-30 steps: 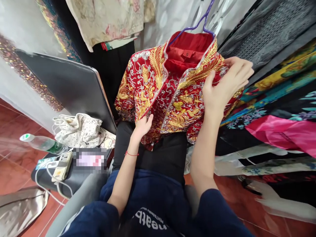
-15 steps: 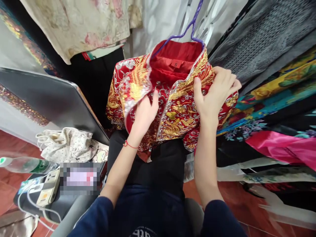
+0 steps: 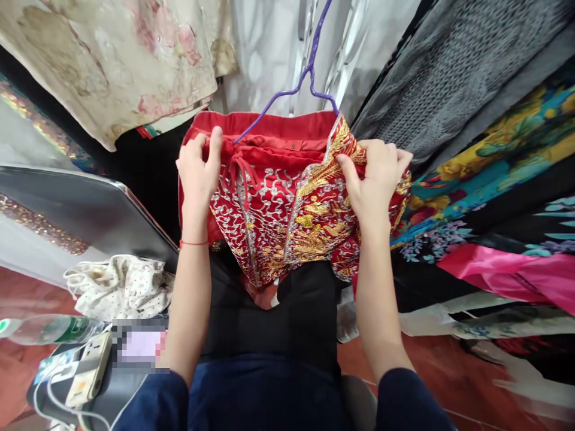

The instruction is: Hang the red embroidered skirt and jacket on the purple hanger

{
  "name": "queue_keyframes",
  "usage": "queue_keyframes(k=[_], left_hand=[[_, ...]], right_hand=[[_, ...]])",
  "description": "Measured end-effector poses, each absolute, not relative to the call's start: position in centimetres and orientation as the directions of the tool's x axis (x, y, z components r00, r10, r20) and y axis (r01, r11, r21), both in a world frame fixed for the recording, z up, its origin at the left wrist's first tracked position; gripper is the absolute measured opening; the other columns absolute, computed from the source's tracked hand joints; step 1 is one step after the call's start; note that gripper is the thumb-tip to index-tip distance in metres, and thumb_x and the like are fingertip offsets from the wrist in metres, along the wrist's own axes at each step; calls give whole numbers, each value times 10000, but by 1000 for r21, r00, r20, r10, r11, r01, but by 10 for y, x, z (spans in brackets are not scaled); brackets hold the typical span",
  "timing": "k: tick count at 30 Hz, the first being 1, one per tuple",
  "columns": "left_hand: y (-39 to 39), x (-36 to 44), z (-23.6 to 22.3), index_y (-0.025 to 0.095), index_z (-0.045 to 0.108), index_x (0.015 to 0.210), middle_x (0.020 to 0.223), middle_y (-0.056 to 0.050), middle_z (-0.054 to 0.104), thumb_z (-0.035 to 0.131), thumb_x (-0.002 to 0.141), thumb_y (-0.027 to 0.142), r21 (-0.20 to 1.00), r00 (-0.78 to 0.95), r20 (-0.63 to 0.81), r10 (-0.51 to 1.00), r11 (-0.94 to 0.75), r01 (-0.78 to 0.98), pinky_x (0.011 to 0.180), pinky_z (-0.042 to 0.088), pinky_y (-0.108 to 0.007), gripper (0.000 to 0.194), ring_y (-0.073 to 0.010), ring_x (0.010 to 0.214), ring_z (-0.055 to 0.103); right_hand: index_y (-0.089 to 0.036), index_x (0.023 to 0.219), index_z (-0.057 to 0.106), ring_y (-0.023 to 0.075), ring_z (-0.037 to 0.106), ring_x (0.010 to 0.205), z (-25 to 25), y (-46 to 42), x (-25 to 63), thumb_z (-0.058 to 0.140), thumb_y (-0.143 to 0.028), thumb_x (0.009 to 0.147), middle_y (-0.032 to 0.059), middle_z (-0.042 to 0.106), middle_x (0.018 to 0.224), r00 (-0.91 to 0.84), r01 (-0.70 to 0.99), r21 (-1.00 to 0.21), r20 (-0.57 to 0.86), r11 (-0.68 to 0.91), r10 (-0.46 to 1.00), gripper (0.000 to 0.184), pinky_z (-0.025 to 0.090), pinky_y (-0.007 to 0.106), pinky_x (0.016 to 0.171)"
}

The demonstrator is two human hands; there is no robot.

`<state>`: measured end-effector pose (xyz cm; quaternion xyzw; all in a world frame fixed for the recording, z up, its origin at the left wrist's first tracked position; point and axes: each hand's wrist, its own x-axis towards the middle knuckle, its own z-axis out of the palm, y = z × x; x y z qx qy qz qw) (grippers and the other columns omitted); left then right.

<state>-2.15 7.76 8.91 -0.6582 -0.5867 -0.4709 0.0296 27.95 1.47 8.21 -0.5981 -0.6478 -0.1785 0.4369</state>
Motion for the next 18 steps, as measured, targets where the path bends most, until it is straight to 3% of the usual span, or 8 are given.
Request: queue_keyframes(k=[5, 14, 18], left_hand=[[50, -29, 92, 186, 559, 936, 971, -57, 630, 520, 885, 692, 481, -144, 654, 743, -261, 837, 1026, 389, -458, 510, -259, 1086, 569], [39, -34, 93, 214, 613, 1005, 1042, -110, 637, 534, 874, 679, 497, -216, 673, 707, -217, 840, 1012, 406, -527, 489, -342, 1126, 557], [33, -35, 96, 223, 622, 1017, 1054, -119, 640, 554, 860, 679, 517, -237, 672, 702, -214, 829, 1015, 412, -533, 486, -348, 1125, 560]], right_hand=[[-217, 932, 651, 240, 564, 898, 83, -7, 285, 334, -541, 1022, 68, 671, 900, 132, 945, -282, 788, 163, 601, 462, 345, 443, 944], [-211, 987, 705, 245, 581, 862, 71, -61, 304, 361, -543, 1015, 83, 703, 891, 255, 962, -272, 868, -21, 426, 479, 381, 408, 848], [-208, 891, 684, 274, 567, 780, 74, -87, 323, 358, -562, 1005, 93, 623, 781, 398, 917, -382, 862, -112, 314, 494, 363, 401, 742]])
